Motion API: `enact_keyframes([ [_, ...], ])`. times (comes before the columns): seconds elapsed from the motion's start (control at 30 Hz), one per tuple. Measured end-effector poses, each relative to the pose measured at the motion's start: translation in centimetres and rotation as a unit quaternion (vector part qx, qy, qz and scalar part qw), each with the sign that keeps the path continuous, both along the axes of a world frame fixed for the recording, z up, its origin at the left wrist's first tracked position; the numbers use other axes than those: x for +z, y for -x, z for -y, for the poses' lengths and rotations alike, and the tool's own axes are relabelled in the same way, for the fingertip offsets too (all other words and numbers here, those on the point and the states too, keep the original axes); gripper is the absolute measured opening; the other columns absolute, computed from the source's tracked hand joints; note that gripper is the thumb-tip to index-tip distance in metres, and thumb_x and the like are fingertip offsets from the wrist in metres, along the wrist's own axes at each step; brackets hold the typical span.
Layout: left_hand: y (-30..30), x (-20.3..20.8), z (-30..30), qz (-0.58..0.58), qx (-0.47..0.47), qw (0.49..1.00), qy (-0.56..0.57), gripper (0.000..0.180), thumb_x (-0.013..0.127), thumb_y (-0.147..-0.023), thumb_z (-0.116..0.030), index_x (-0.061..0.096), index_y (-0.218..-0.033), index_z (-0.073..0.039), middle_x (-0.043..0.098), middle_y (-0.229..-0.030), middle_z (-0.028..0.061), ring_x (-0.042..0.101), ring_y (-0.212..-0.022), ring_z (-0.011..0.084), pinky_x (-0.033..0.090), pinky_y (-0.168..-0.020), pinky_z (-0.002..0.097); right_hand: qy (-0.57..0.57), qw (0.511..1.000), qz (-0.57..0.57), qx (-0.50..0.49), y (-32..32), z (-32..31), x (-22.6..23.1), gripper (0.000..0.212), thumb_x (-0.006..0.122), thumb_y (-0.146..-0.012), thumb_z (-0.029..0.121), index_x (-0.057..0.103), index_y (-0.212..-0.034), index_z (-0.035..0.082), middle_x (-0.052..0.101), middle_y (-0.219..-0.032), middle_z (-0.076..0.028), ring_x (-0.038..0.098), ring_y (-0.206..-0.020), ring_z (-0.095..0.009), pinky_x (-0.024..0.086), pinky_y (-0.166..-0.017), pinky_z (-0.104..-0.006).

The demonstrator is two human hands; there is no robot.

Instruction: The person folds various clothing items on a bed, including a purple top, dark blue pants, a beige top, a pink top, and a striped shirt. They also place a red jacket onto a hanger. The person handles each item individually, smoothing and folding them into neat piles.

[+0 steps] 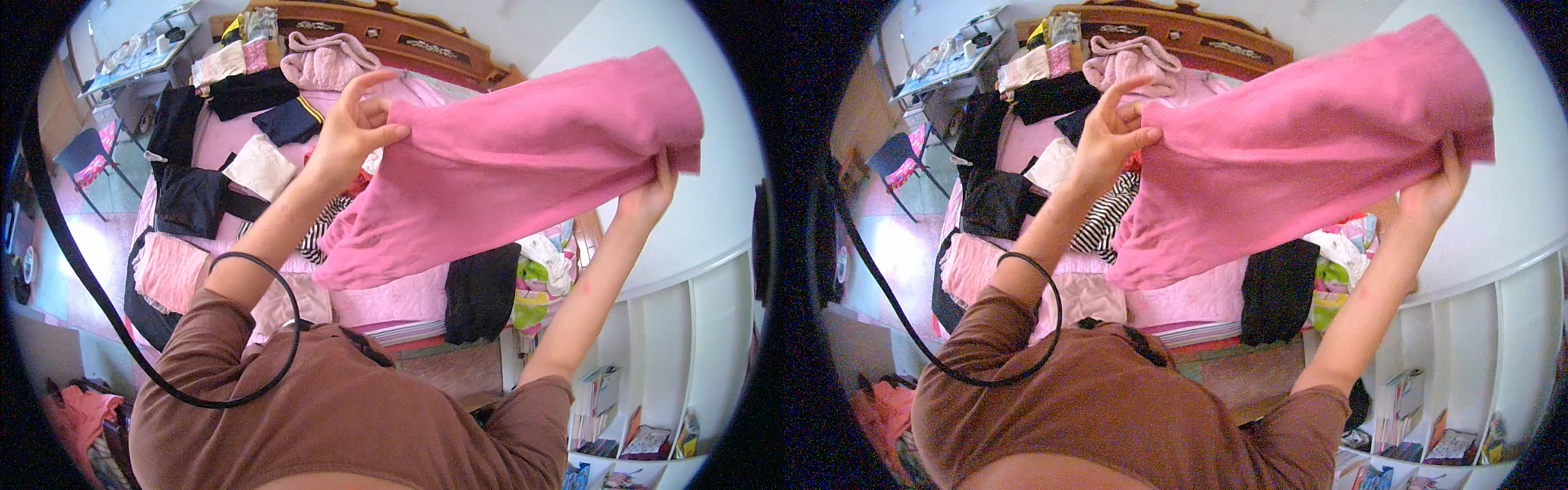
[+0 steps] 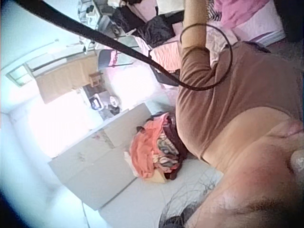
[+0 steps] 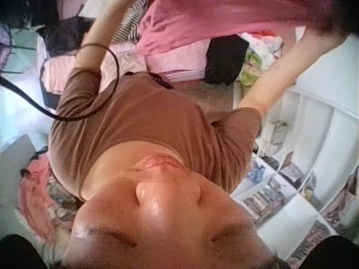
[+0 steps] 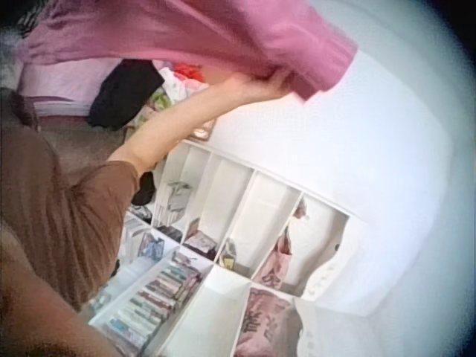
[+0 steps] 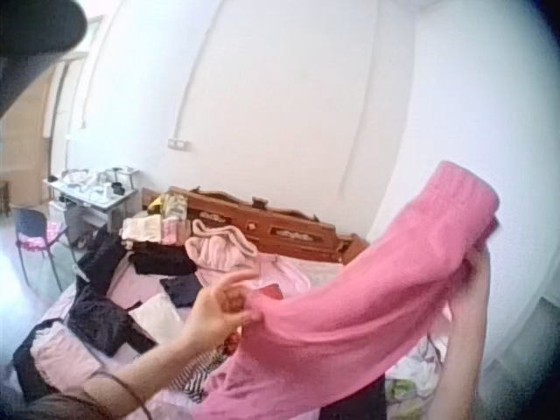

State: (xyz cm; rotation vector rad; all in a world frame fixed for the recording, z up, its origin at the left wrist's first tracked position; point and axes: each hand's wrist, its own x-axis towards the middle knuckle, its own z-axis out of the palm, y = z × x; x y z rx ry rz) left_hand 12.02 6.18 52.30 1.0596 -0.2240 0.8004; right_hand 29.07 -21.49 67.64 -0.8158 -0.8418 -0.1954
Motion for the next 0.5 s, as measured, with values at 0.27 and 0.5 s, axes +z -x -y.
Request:
enact_keyframes([
  [0.27, 2.9, 2.1, -4.6, -0.079, 0.082, 0.892, -0.438, 0.019, 0.065, -0.070, 0.000, 0.049, -0.079, -0.002, 0.054, -0.075, 0.0005, 0.052, -0.071, 0.0111, 0.040, -0.069, 0.0219, 0.172, 0.930, 0.182, -0.268, 1.7, 1.9, 1.8, 0.038, 0.058, -0.076, -0.006, 0.050, -0.113, -0.002, 0.056, -0.110, -0.009, 0.053, -0.101, -0.022, 0.043, -0.088, -0.0333],
  [0.5, 5.2, 2.7, -4.8, -0.109, -0.308, 0.935, -0.137, 0.034, 0.072, -0.069, -0.020, 0.050, -0.091, -0.005, 0.052, -0.083, -0.0021, 0.052, -0.076, 0.0077, 0.042, -0.071, 0.0210, 0.190, 0.927, 0.123, -0.301, 4.7, -0.5, 6.8, 0.043, 0.062, -0.081, 0.014, 0.047, -0.119, 0.000, 0.054, -0.111, -0.014, 0.054, -0.099, -0.024, 0.043, -0.087, -0.0341],
])
